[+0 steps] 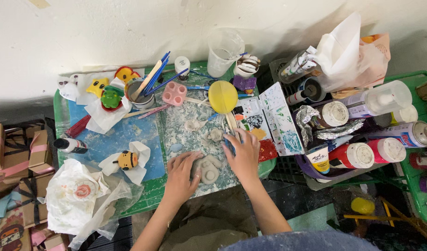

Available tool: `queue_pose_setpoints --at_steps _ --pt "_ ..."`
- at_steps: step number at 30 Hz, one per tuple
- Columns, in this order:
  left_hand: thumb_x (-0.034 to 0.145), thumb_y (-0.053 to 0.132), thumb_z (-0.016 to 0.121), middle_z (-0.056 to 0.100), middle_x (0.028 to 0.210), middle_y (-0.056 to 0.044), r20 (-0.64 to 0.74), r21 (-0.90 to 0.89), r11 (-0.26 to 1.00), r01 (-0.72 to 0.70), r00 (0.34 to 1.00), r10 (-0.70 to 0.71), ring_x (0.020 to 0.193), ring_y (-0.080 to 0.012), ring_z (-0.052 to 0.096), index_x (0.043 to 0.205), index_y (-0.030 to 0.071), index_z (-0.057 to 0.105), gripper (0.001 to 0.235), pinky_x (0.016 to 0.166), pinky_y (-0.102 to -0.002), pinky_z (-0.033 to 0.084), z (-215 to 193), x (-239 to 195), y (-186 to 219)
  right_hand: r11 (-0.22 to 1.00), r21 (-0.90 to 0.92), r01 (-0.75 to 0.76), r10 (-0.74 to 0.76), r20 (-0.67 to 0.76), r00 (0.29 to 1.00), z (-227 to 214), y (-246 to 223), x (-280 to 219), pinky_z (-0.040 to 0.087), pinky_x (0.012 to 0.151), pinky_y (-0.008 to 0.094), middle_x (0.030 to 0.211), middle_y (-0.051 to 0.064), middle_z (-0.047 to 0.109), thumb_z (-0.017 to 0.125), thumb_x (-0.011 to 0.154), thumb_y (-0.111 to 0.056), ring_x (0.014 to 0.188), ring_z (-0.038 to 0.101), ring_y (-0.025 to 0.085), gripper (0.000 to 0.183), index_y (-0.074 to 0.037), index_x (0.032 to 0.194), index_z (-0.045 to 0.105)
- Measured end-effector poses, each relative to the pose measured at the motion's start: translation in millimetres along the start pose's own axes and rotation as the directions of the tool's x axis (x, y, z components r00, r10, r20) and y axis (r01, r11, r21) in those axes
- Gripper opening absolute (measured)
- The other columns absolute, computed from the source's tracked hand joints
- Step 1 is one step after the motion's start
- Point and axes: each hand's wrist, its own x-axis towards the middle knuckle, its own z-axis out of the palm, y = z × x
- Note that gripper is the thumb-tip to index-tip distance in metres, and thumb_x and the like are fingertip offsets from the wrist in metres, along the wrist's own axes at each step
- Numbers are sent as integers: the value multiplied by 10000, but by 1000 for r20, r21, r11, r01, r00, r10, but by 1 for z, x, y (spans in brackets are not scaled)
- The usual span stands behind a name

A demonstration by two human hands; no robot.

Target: The person shapes a piece of clay by hand, wipes the surface with a yellow sponge, and uses a blue tool to carve details into the material.

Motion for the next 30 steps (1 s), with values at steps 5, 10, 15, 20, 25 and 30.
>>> queue_pose_setpoints --at_steps 5,10,15,20,25,30 --pt "875 143 675 700 1242 -36 -67 -32 999 36 997 -38 1261 -271 584 1338 97 575 476 1081 -482 349 1 -2 -1 1000 29 -4 4 -3 1000 10 -4 19 401 976 503 1314 28 590 836 775 -212 1218 492 343 288 -173 1057 790" --pt "868 139 674 686 1241 -61 -51 -19 1000 9 999 -10 1248 -284 579 1332 89 577 477 1067 -484 363 3 -1 -3 997 20 73 -72 -75 995 22 4 11 407 1008 482 1403 32 632 846 805 -169 1269 525 313 120 -99 877 781" --pt "876 135 669 684 1245 -71 -34 -8 1000 9 999 -10 1250 -275 586 1307 90 580 442 1074 -489 365 3 -2 -3 997 29 72 -69 -95 993 23 5 8 401 1019 494 1387 18 636 840 794 -173 1260 520 299 142 -122 921 802" --pt "870 144 675 699 1225 -61 -69 -36 999 16 997 -18 1235 -289 592 1321 91 584 463 1073 -485 367 3 -4 -4 998 23 51 -50 -53 997 0 9 12 394 966 504 1275 62 650 830 774 -195 1222 530 325 132 -121 871 779" --pt "883 145 673 705 1233 -50 -75 -40 999 18 997 -21 1230 -286 597 1333 100 580 462 1068 -478 368 4 -4 -4 958 -25 -287 286 206 936 -12 4 -2 426 867 477 1047 71 609 848 752 -389 1027 568 299 290 -123 816 751" --pt "884 141 679 708 1224 -48 -51 -21 999 30 998 -31 1226 -286 598 1350 108 577 479 1069 -485 359 5 -5 -5 981 -102 -162 171 87 981 -10 -11 -14 440 856 470 1047 86 607 805 803 -320 1035 567 324 220 -110 825 744"
